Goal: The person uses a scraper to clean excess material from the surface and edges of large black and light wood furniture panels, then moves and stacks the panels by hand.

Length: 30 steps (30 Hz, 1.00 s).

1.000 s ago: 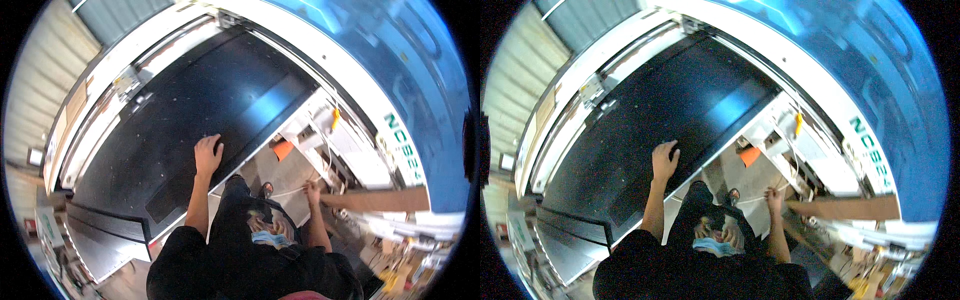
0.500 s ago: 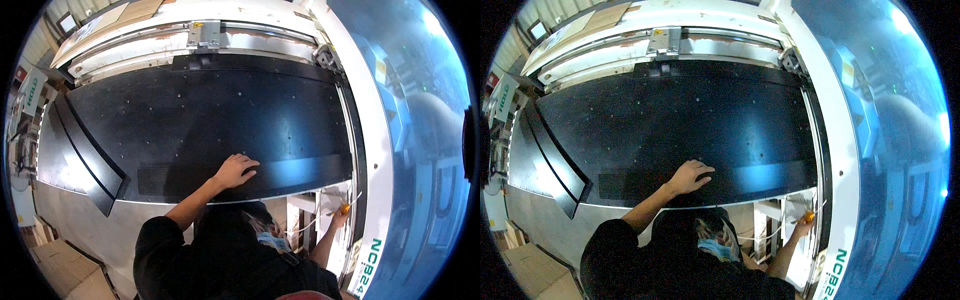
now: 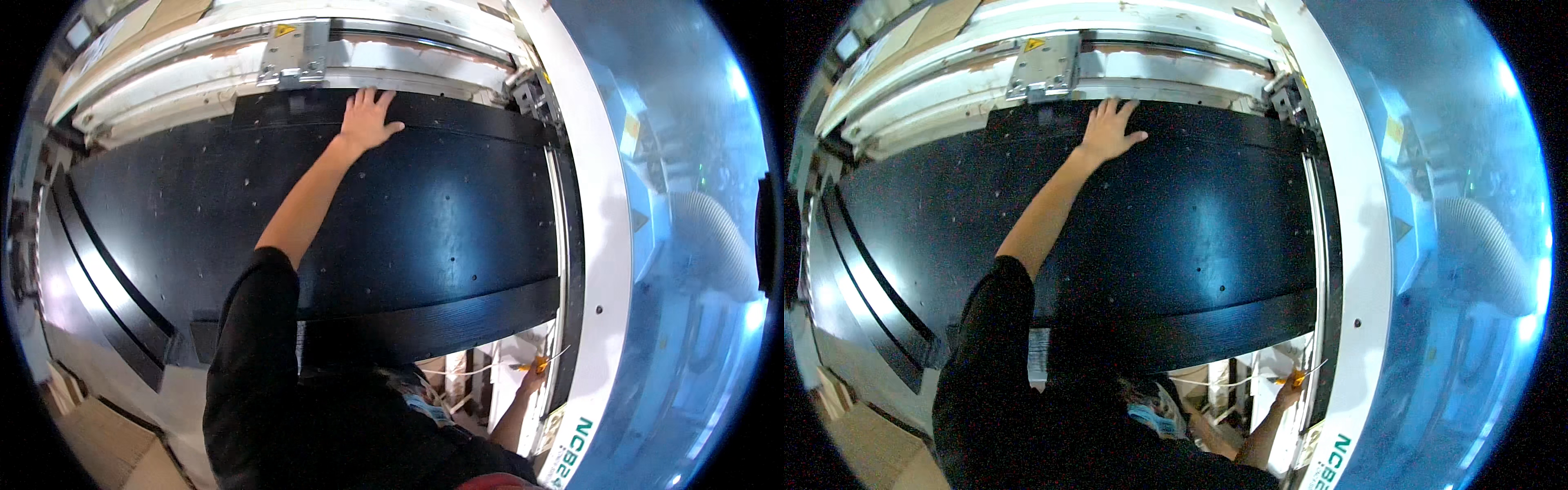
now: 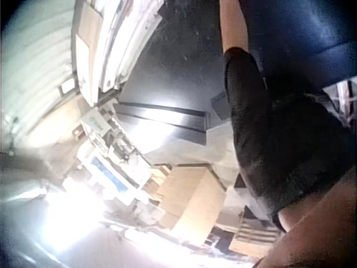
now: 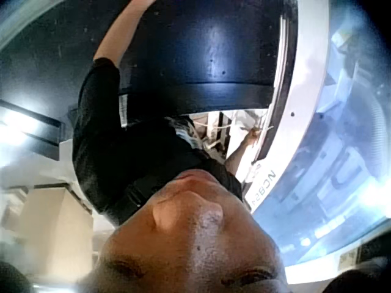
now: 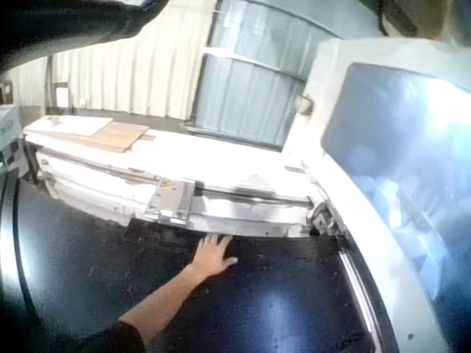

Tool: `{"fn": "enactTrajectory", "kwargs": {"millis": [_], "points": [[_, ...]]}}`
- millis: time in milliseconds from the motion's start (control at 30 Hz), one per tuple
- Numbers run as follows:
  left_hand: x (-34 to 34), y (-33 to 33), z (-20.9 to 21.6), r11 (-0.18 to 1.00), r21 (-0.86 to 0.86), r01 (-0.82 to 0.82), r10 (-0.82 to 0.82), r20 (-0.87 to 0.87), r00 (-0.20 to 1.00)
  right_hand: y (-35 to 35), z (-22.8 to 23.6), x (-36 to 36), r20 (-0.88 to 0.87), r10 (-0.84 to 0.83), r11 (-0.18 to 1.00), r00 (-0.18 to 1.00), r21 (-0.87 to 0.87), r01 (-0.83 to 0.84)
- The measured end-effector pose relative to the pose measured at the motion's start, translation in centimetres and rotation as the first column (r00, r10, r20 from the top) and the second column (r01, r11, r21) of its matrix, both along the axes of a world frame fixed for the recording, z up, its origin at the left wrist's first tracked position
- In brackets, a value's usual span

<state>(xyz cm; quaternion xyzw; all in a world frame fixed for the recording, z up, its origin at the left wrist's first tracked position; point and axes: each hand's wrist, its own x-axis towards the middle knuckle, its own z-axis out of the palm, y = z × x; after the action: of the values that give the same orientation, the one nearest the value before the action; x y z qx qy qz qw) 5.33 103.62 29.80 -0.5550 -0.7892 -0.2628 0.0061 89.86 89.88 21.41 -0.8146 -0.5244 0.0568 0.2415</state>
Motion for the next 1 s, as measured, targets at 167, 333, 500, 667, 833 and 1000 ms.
{"fn": "enactTrajectory", "kwargs": {"millis": [167,333,500,667,833,1000], "points": [[-1.2,3.5,-3.5,0.994,-0.093,0.058,-0.065,-0.068,0.996,-0.3,0.0,-2.6,0.105,-0.127,0.990,0.986,-0.039,0.132],[3.2,0.9,-3.7,0.996,-0.063,0.055,-0.060,-0.093,0.994,-1.4,0.6,-2.6,0.075,-0.134,0.990,0.988,-0.028,0.136],[7.0,-4.2,-3.4,0.999,-0.032,0.031,-0.034,-0.087,0.996,0.9,4.1,-3.9,-0.316,0.276,0.943,0.908,0.271,-0.192],[8.6,-10.4,-2.7,0.995,-0.071,0.064,-0.069,-0.073,0.995,9.0,11.6,-13.2,-0.638,0.501,0.865,0.586,0.390,-0.315],[11.0,-13.6,-1.4,0.982,-0.118,0.149,-0.153,-0.024,0.988,9.9,14.9,-29.2,-0.288,0.549,0.662,0.785,-0.424,-0.618],[12.9,-14.9,-1.7,0.980,-0.085,0.182,-0.187,-0.056,0.981,1.8,15.3,-38.3,-0.482,0.721,0.321,0.497,-0.403,-0.857]]}}
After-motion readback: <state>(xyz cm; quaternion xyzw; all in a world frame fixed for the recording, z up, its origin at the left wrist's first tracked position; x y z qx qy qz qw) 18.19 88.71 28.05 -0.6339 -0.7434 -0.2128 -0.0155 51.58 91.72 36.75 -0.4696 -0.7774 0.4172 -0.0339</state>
